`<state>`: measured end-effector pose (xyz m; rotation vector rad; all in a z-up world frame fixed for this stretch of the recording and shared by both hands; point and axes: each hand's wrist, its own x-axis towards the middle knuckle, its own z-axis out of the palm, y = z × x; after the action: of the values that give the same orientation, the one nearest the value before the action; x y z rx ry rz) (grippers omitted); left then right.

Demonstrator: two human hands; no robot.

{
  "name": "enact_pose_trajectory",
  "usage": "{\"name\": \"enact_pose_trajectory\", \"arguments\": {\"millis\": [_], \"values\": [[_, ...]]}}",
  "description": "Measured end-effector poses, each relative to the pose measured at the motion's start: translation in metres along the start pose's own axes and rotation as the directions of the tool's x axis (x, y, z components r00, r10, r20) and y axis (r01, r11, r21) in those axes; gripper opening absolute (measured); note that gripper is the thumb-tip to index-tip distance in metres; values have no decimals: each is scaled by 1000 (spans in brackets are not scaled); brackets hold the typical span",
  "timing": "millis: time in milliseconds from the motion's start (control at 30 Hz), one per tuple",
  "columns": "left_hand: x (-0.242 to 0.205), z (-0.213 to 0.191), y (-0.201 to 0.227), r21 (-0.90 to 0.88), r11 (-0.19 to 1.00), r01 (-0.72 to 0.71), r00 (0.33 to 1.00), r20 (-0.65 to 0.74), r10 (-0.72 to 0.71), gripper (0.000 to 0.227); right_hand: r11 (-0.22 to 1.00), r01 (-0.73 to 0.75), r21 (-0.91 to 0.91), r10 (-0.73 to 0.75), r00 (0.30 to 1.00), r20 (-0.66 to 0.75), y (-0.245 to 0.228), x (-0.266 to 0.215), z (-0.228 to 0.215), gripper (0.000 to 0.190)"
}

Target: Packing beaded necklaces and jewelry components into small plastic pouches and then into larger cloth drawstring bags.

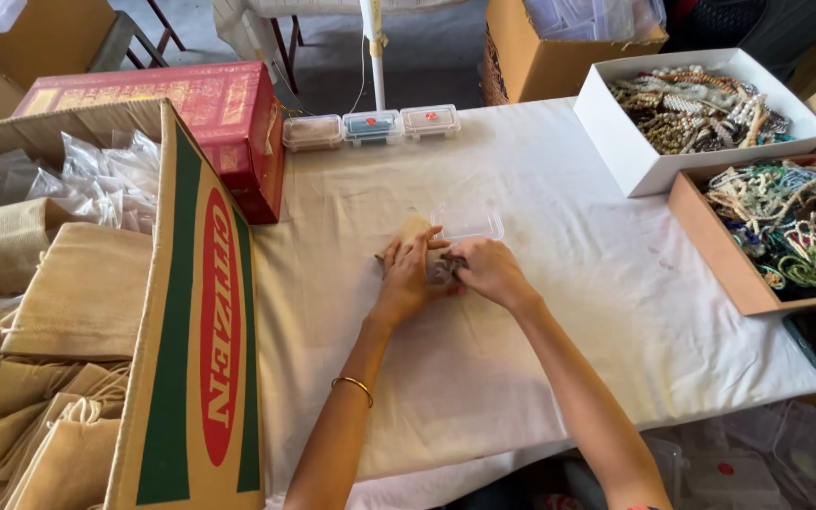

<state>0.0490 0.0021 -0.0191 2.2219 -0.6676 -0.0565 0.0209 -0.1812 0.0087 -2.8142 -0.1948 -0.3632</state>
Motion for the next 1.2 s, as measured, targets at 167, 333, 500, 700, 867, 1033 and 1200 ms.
{"name": "enact_pose_trajectory", "arguments": {"millis": [167,333,500,700,867,1033,1200], "values": [[2,1,0,-23,1000,-14,999,-33,13,110,981,135,143,-146,987,73,2,0,2,22],[1,17,-16,-33,998,-57,996,-74,54,114,971,147,189,-181,967,176,6,-5,-8,21],[2,9,-10,-23,998,-50,997,-52,49,118,971,219,100,-234,956,179,11,-10,-3,26],[4,4,-6,-18,1000,-17,999,-49,16,121,1000,-1,7,-1,944,330,-4,-5,-40,19],[1,6,-5,-32,999,-40,998,-53,38,117,958,-3,288,-93,943,319,-2,-4,-17,21],[2,9,-11,-35,998,-47,997,-60,45,114,962,30,270,-97,967,237,-4,-2,-5,20],[4,5,-4,-17,999,-46,997,-55,45,113,998,45,32,-47,997,65,-4,1,2,12]]}}
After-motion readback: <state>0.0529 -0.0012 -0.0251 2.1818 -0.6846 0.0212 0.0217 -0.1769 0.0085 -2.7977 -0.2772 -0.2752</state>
